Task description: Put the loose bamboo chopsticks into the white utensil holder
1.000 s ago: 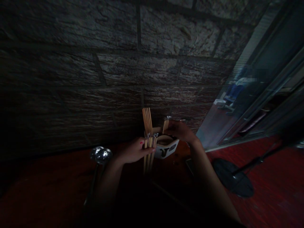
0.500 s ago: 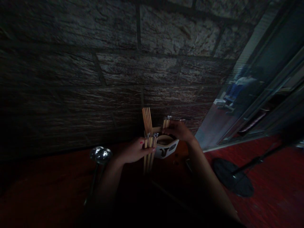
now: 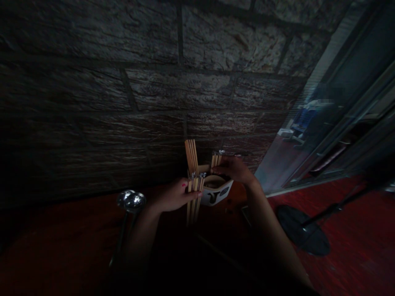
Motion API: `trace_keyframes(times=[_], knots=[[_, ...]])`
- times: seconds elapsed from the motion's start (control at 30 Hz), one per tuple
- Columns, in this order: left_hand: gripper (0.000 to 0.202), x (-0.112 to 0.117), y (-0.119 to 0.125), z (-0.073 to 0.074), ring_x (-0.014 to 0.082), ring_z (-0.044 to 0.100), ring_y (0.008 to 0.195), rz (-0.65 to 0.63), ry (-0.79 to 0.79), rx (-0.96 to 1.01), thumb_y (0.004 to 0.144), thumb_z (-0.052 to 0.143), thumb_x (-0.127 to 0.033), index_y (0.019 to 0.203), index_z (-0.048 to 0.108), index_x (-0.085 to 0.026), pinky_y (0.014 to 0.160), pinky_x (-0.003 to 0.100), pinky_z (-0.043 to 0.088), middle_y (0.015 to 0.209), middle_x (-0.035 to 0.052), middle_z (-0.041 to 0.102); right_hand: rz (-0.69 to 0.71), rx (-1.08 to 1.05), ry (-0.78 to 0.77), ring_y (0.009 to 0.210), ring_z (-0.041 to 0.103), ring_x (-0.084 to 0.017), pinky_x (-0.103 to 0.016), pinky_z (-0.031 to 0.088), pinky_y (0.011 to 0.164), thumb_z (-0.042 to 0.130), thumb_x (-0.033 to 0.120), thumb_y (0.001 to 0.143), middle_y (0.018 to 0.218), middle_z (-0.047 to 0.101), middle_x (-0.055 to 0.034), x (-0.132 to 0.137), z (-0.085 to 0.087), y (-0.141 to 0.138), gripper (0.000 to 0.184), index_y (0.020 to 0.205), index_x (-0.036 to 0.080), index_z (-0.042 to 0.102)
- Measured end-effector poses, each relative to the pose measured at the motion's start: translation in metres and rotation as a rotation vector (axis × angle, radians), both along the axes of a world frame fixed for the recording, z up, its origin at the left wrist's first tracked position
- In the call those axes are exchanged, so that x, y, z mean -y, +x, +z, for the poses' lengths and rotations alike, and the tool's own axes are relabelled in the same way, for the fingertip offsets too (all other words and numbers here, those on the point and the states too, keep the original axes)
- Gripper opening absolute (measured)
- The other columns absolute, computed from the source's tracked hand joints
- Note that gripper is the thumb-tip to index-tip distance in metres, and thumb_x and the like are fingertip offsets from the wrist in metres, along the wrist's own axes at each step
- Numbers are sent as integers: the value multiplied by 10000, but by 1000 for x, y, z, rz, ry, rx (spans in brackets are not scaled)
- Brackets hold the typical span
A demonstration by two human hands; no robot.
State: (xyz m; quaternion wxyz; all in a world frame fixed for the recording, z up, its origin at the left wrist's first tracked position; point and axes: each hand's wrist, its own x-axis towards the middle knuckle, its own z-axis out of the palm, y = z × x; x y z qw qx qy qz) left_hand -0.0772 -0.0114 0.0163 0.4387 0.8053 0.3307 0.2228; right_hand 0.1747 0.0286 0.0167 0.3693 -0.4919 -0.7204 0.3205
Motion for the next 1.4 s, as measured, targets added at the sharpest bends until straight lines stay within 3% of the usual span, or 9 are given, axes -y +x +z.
trace_keyframes(times=[0.2,0.63,1.03,1.4], knots=[[227,2,0,4,216,654,992,-4,9,1,857,593,-298,1019,681,-165,902,340,483,1046,49,725,-7,2,6,721,648,-169,-252,496,645,675,336,737,836,738,-48,-1,-2,1,278,931,146,734],[211,0,-1,0,204,654,965,-25,16,10,863,581,-288,1006,678,-166,901,346,487,1013,57,719,-74,118,64,652,627,-168,-244,461,591,657,364,750,698,703,-42,0,-1,-1,231,791,143,713],[216,1,0,2,209,654,944,-13,3,2,856,586,-309,990,673,-164,866,337,494,1006,53,724,-84,148,70,648,629,-168,-239,454,587,650,380,763,684,701,-37,0,0,-1,234,786,154,708],[233,0,0,1,207,648,973,-21,15,4,864,582,-287,1034,673,-155,912,363,481,1043,69,715,9,50,6,775,667,-187,-257,499,665,678,321,747,903,748,-59,-2,-4,3,284,978,160,719]])
